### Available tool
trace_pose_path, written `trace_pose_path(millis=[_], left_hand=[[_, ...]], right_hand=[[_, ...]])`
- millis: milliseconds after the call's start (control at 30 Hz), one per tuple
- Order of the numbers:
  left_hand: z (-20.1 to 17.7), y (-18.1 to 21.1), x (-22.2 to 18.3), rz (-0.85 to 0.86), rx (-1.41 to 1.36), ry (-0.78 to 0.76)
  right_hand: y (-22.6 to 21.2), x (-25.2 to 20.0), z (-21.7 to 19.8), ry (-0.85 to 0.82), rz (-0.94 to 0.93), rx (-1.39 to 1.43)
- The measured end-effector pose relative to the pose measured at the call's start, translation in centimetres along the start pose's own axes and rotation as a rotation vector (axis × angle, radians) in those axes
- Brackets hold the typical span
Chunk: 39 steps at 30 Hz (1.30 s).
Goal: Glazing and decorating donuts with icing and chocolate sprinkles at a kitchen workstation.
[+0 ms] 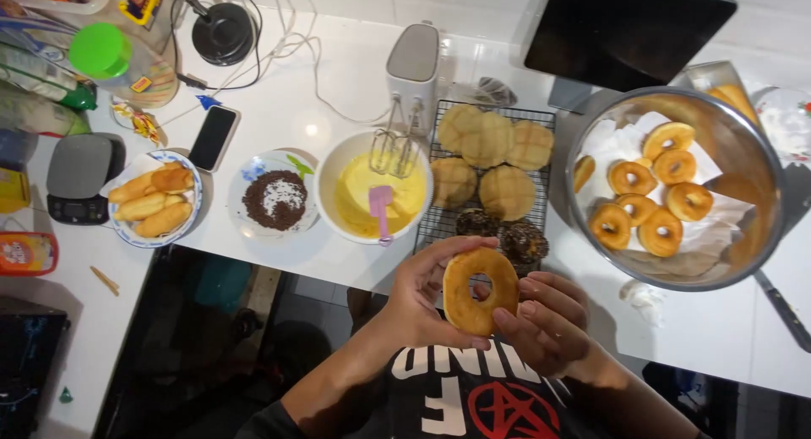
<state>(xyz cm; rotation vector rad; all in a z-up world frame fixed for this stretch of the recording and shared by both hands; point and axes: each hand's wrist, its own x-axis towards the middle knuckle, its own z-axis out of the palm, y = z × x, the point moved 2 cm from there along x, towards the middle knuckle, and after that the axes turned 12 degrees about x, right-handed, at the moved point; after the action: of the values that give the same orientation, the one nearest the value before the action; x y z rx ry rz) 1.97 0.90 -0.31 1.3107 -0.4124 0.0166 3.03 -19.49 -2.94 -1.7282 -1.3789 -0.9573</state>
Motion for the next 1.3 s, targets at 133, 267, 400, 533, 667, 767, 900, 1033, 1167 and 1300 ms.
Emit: trace_pose_path(millis=[133,267,400,533,667,767,900,1033,1167,1300], left_hand=[[-7.1,0.2,-1.0,0.168,0.026,0.082],[-15.5,2.0,-2.5,0.139,0.193,0.171],[-22.4,4.4,-3.2,0.136,0.707,0.088],[-27.2,6.3,-3.1,0.227,0.885,0.142],[-30.7,6.7,-2.5,0.267,0.911,0.313],[-33.7,6.4,-3.0,0.282,0.943,0.320],[-37.9,6.3,-4.0,0.146,0.890,0.301],[-41.9,5.9,-5.8,-0.092,0.789,0.306],[-44.4,4.2,-6.8,-0.287,0.586,0.327],[-45.0,3.8,-6.6,-0.317,0.324,0.318]], right_hand=[[-0.1,1.0,5.6,0.045,-0.009,-0.045],[-0.9,4.7,12.1,0.141,0.356,0.184],[-1.3,9.3,18.6,0.403,0.848,0.413],[-0.9,10.8,22.0,0.252,1.198,0.098],[0.3,8.7,24.5,-0.156,1.267,-0.193],[1.7,4.8,26.3,-0.589,1.213,-0.652],[3.3,3.9,27.8,-0.911,1.531,-0.689],[3.3,6.9,29.2,-1.181,1.556,-0.735],[2.5,7.3,28.1,-1.048,1.501,-0.810],[2.9,7.5,27.8,-0.838,1.758,-0.674]])
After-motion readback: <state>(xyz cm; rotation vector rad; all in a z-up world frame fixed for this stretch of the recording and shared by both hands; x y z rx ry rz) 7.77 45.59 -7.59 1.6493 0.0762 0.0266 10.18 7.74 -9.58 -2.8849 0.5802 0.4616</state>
